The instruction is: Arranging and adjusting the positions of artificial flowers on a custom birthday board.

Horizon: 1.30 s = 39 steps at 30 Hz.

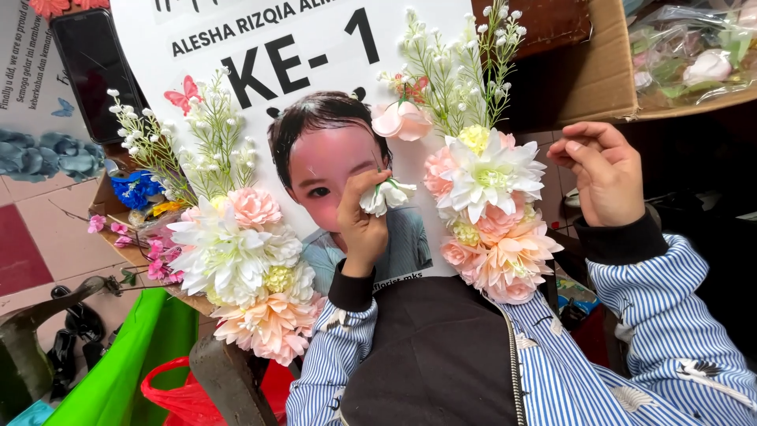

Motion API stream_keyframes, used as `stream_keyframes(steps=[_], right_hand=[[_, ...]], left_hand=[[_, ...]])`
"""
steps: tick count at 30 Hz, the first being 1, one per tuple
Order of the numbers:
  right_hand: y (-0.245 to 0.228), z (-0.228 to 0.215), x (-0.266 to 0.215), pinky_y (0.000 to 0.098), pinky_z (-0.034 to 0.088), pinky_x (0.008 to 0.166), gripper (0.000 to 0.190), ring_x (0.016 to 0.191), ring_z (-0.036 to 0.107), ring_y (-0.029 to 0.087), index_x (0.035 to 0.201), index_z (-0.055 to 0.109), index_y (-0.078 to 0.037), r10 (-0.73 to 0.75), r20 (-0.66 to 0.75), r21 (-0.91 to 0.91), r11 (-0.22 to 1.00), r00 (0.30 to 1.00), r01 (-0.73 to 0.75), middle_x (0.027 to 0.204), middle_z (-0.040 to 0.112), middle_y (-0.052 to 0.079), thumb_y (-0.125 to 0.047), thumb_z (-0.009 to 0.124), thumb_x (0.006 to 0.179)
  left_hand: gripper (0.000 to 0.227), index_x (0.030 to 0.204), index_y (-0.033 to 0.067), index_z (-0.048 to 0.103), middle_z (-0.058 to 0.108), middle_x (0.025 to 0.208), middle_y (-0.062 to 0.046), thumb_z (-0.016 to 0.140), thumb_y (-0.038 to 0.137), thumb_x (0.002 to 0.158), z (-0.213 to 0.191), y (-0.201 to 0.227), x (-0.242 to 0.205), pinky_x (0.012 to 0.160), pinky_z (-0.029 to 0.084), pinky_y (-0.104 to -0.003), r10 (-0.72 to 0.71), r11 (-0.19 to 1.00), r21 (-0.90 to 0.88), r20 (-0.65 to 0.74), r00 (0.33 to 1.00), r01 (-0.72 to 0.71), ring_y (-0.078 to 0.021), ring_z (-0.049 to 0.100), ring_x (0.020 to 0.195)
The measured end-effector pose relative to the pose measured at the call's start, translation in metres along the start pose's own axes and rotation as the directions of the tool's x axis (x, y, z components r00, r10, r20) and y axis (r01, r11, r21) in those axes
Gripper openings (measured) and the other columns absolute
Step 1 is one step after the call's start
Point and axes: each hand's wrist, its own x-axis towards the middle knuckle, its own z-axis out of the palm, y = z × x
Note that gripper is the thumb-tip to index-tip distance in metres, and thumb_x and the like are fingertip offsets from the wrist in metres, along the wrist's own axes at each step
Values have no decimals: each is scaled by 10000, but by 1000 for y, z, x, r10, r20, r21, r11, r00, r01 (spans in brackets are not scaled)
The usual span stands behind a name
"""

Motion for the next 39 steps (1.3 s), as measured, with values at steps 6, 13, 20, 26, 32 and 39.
stream_keyframes(steps=[6,13,20,26,32,39], right_hand=[[1,-2,-1,261,545,993,206,992,671,148,1223,595,-66,23,11,-15,1000,1000,-23,1063,684,71,-34,538,1027],[3,-5,-1,261,539,1002,201,1001,674,158,1218,602,-55,37,25,-14,999,999,-37,1059,683,75,-42,550,1024],[5,-5,0,246,535,986,193,1002,677,146,1215,604,-64,7,23,-63,998,1000,-5,1052,685,65,-46,555,1030],[8,0,0,234,531,988,192,989,671,131,1214,606,-60,-42,4,-117,992,999,42,1042,683,54,-54,563,1026],[12,3,1,210,549,979,160,983,668,106,1195,610,-60,-127,-5,-98,987,992,126,1056,674,47,-36,563,1044],[-24,36,-26,261,512,1069,170,1099,639,174,1242,562,2,-393,124,-398,821,911,409,1164,623,105,96,540,1103]], left_hand=[[301,1127,69,599,595,1138,-87,627,-15,839,2,-17,-3,929,529,-343,202,977,87,-123,972,-192,-227,631,1028],[373,1220,47,613,669,1194,-100,599,-25,855,1,-19,-1,950,531,-325,157,987,40,-53,986,-155,-227,637,1039],[273,1113,46,690,678,1111,-86,670,-10,847,0,-15,0,848,522,-323,186,976,105,30,982,-189,-227,630,946],[357,1086,48,692,683,1083,-82,640,-75,755,-4,-11,-1,821,508,-314,188,975,114,42,981,-192,-223,623,908],[378,1113,60,685,687,1099,-81,658,-40,749,-7,-15,-6,847,519,-332,205,974,106,-11,979,-202,-245,645,955],[285,1322,38,523,644,1228,-99,544,169,1069,-2,-61,-24,909,537,-286,108,984,-122,-161,981,-128,-181,644,1010]])
